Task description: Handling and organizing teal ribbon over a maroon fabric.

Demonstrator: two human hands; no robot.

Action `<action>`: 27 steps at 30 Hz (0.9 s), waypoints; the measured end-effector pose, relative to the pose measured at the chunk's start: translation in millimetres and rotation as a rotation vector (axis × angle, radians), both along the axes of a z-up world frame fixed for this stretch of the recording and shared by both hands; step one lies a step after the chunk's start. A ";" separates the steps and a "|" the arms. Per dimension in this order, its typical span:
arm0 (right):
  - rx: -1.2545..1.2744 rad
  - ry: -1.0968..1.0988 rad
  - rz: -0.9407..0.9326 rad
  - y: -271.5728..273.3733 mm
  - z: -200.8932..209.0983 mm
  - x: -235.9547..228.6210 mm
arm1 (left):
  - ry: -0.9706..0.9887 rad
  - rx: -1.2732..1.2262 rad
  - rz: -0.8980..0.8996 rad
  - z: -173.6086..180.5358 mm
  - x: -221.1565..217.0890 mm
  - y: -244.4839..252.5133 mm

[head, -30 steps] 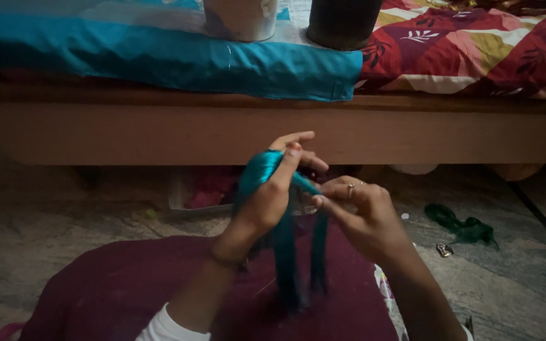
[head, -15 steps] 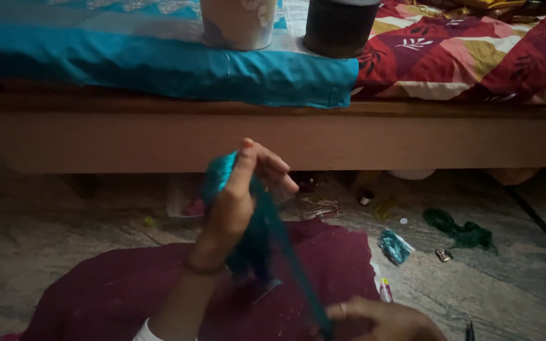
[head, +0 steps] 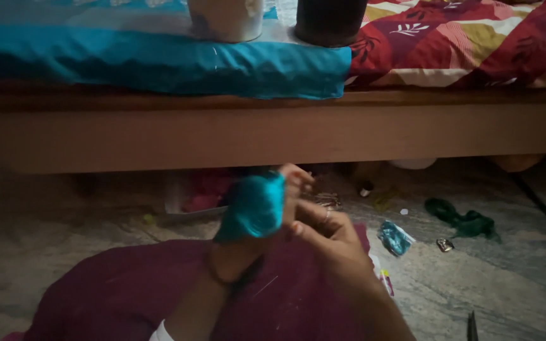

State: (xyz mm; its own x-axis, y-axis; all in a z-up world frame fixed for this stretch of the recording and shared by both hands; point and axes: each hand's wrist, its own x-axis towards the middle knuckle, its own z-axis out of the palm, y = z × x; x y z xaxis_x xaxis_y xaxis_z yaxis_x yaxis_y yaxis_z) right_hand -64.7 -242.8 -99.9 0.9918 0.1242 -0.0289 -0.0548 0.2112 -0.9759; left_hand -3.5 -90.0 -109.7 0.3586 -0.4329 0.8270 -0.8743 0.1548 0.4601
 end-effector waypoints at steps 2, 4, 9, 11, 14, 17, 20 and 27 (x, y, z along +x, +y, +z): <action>0.156 -0.141 0.222 -4.6 -48.6 10.7 | 0.299 -0.097 0.322 -6.6 2.6 -2.2; 0.178 -0.071 0.226 -9.3 -66.3 7.0 | 0.426 -0.127 0.399 6.3 -2.0 3.7; 0.260 0.071 0.236 -31.4 -80.8 -0.2 | 0.713 -0.187 0.604 31.4 -8.5 28.6; -0.376 0.252 0.057 -42.2 -65.2 0.3 | 1.061 -0.473 0.176 32.4 -7.8 39.4; -0.706 -0.093 -0.145 -87.3 -105.2 12.4 | 0.912 -0.455 0.171 26.8 -18.1 42.9; -0.929 -0.255 -0.460 -87.2 -74.4 8.1 | 0.351 -0.225 0.379 27.8 -24.7 33.0; -0.649 -0.289 -0.394 -68.6 -32.3 4.6 | 0.253 0.103 0.508 57.8 -47.1 26.4; 0.238 -0.076 0.054 4.9 -5.6 8.2 | 0.300 0.222 0.489 60.4 -41.7 14.6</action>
